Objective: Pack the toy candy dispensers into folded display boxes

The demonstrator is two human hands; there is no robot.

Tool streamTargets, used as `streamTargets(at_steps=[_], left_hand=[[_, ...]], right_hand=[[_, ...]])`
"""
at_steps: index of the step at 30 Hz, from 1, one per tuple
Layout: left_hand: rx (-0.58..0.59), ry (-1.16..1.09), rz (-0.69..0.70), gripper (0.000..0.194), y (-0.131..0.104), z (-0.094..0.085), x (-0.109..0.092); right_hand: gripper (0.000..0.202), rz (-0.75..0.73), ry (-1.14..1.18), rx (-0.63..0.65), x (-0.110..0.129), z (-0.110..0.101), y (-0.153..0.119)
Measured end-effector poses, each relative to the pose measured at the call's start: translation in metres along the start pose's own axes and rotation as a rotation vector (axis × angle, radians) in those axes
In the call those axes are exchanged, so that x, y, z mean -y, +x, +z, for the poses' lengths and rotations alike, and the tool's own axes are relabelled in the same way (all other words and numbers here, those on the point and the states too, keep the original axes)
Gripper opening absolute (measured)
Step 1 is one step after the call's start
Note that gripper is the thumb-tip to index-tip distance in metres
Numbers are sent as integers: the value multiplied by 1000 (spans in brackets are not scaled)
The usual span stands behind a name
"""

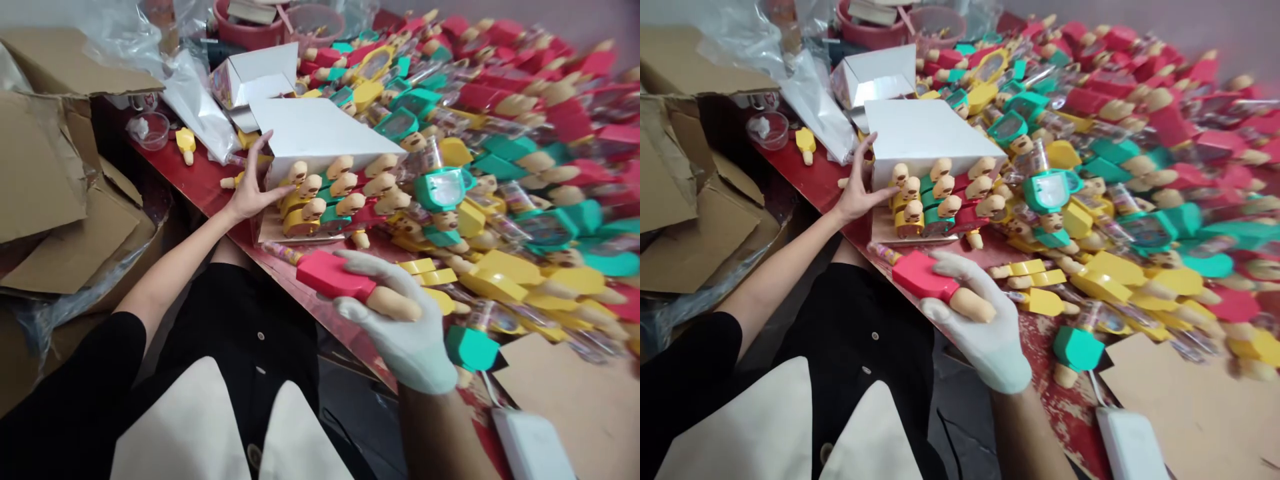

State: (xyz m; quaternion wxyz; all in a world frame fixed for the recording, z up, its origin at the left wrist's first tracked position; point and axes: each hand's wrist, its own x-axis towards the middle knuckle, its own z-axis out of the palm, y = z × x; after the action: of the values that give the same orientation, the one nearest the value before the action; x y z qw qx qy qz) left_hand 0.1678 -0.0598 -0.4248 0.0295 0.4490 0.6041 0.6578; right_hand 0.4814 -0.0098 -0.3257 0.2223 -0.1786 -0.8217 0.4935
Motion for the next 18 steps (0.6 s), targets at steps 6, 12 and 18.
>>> streamTargets(at_steps=[6, 12, 18], left_hand=[[-56, -301, -189, 30, -22, 9, -16], [-48, -344, -163, 42, -29, 17, -26], [-80, -312, -141, 42, -30, 17, -29]], right_hand=[[37, -467, -366, -355, -11, 33, 34], [33, -358, -445, -464, -4, 54, 43], [37, -275, -531, -503, 7, 59, 56]])
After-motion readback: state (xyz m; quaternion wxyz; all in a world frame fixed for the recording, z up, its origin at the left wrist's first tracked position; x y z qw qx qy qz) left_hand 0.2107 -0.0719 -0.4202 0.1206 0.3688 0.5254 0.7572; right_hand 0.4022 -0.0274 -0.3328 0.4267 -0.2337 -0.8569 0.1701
